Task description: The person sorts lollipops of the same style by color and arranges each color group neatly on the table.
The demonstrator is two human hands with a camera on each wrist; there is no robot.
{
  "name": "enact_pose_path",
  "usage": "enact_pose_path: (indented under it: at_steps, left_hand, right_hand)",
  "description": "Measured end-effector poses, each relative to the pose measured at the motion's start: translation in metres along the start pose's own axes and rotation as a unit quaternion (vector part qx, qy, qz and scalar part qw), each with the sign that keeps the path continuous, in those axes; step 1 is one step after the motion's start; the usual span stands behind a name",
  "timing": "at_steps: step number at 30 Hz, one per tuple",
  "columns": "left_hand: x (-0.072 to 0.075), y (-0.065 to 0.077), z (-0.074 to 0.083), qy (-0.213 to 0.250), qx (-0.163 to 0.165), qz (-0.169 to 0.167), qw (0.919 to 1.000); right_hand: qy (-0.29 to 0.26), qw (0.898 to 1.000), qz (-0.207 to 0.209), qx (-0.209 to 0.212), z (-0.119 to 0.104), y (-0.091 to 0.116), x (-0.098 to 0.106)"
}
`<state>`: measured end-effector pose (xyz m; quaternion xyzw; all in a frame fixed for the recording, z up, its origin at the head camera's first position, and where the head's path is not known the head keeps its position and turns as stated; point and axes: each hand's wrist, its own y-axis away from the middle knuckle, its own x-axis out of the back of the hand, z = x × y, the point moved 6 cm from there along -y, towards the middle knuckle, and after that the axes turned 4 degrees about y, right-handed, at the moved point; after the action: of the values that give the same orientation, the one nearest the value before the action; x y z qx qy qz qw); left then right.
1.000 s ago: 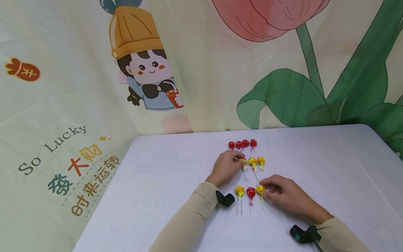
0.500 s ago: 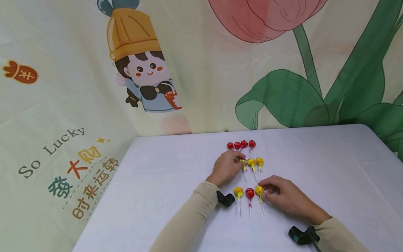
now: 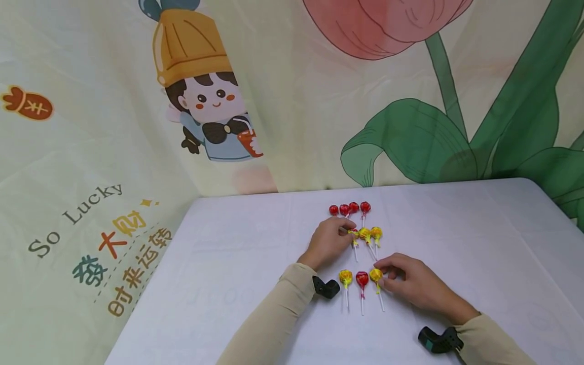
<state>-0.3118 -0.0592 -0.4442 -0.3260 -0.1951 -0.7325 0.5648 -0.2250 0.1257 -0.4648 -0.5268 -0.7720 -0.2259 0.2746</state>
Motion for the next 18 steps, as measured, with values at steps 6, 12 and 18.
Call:
enact_pose_path:
  at_steps: [6,12,18]
  left_hand:
    - [0.003,0.003,-0.003,0.017,0.003,0.000,0.9999]
    - [0.007,0.007,-0.008,0.020,0.000,0.004,0.9998]
    - [0.014,0.019,-0.010,0.039,0.008,0.004,0.9992]
  right_hand:
    - [0.005,1.000,0.000,0.000,-0.001,0.000,0.000]
    - [0.011,1.000,0.001,0.000,-0.002,0.000,-0.001]
    - [0.026,1.000,0.000,0.005,-0.002,0.000,-0.001]
